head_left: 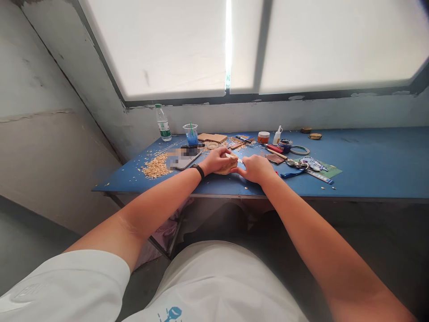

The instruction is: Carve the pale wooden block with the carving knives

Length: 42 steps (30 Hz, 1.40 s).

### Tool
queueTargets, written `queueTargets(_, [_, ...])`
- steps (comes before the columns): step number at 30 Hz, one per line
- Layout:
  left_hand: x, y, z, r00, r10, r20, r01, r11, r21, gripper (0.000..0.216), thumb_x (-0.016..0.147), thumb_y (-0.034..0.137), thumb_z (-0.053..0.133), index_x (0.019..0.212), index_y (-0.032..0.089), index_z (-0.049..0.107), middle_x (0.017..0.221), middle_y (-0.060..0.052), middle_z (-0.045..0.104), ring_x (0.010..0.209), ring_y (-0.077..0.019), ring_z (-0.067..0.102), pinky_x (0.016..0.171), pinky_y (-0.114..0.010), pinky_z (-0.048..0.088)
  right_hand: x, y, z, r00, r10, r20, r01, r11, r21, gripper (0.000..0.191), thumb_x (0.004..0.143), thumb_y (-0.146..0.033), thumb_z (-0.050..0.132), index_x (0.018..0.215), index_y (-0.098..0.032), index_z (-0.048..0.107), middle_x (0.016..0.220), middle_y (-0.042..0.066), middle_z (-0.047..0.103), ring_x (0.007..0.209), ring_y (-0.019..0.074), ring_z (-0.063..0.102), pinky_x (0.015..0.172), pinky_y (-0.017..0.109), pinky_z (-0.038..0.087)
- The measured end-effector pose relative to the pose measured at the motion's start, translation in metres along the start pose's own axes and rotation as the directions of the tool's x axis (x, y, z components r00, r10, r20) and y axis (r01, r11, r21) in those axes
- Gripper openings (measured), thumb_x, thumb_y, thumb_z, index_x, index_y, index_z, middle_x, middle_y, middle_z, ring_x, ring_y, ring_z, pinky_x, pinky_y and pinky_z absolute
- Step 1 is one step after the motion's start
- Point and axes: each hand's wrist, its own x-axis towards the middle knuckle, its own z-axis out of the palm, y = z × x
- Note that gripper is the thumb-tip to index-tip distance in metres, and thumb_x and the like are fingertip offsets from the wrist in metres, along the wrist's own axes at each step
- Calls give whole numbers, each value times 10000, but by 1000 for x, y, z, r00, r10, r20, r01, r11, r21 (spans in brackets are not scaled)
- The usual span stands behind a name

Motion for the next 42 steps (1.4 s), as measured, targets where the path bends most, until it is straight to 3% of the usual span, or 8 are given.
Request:
queueTargets(9, [4,-3,1,999,-25,-32,25,1000,1,506,785,642,773,944,165,723,845,-14,676,804,-174,580,714,-297,434,-1,-4,-4,997,66,28,-66,998,0,869,1021,-853,316,1176,-143,791,1060,232,788,1013,371,763,754,389,526])
queueTargets(16, [3,3,-5,981,54,184,-45,998,-53,574,856,656,711,1101,143,794,992,-73,775,884,-205,667,785,-312,497,-2,-2,-2,998,-46,31,47,999,-23,777,1024,-813,409,1146,-142,781,1029,206,798,977,366,765,727,382,501])
queueTargets(20, [1,3,-8,968,84,238,-63,994,-94,605,798,627,767,1126,119,789,1094,-111,788,993,-255,708,872,-344,543,-3,-3,-1,992,-119,29,119,993,-11,730,1045,-763,423,1211,-141,767,1079,199,806,977,363,764,734,392,503])
queueTargets(24, [0,1,-12,950,57,308,-21,993,-117,697,785,602,801,1275,108,747,1214,-137,781,1067,-274,727,915,-362,560,-3,-4,-3,991,-134,20,133,991,11,709,1047,-744,435,1252,-150,764,1063,175,811,978,364,763,734,391,506])
queueTargets(30, [-2,-1,-13,958,22,287,28,985,-169,728,762,626,853,1262,107,749,1157,-128,788,968,-238,734,857,-344,572,-2,-5,-1,995,-96,27,95,995,33,745,1035,-775,424,1277,-153,755,1074,193,807,990,365,757,798,400,522])
queueTargets(42, [0,0,-8,976,-43,215,91,972,-216,582,745,586,849,1099,129,782,995,-73,777,885,-201,682,781,-305,516,-1,-5,1,999,-48,20,48,999,-4,816,1001,-852,410,1178,-142,769,1045,214,796,974,372,759,733,388,502])
